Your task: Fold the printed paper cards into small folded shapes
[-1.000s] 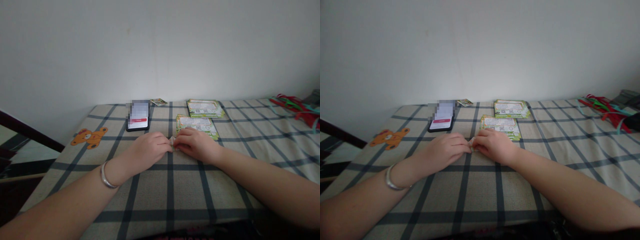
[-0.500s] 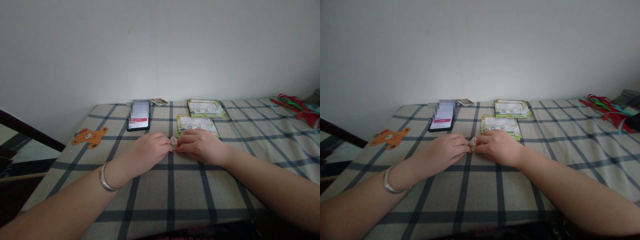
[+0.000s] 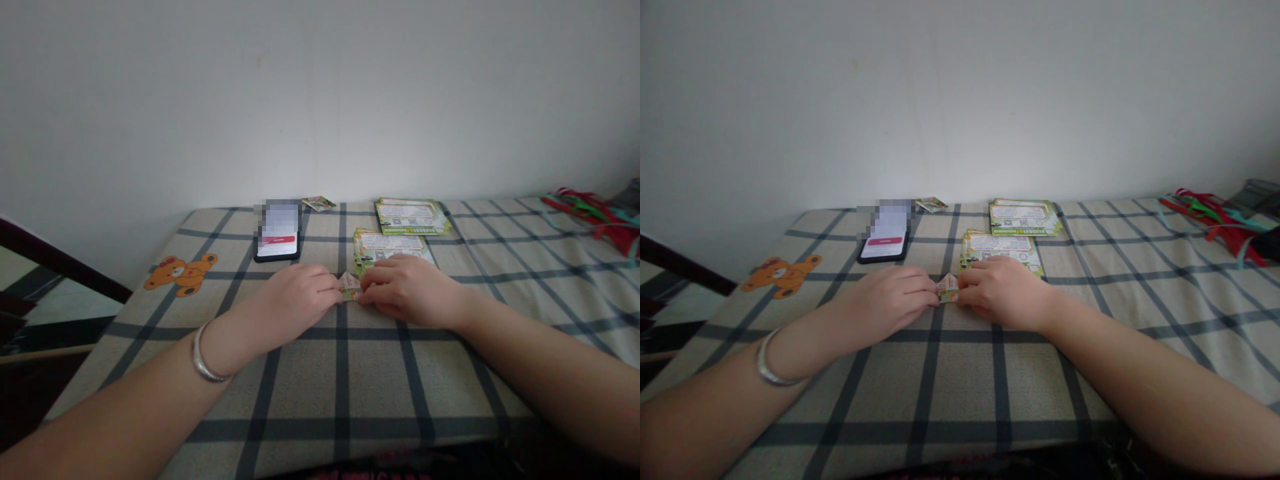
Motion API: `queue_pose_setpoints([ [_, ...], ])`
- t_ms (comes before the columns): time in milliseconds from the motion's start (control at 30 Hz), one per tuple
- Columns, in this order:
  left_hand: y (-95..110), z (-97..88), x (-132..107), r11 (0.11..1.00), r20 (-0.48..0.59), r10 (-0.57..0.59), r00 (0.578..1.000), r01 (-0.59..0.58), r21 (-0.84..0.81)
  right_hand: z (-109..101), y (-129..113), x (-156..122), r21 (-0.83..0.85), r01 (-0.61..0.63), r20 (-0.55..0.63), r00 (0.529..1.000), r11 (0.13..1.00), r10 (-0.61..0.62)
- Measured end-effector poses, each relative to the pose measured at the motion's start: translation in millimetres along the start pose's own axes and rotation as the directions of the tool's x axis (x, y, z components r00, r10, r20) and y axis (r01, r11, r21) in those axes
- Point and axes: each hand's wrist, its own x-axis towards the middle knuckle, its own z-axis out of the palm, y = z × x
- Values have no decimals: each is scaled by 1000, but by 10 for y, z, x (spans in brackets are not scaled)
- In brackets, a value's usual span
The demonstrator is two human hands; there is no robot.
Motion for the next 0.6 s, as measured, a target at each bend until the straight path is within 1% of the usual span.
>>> queue_pose_setpoints([
  [300,-42,-137,5,998,11,0,1000,1,-59,-46,19,-41,29,-23,34,999,999,22],
  [467,-53,-195,-8,996,55,-21,998,26,-90,-72,44,-80,60,-42,35,999,997,40],
  [600,-50,-226,-3,993,74,-15,997,23,-114,-112,57,-107,81,-43,48,998,996,39],
])
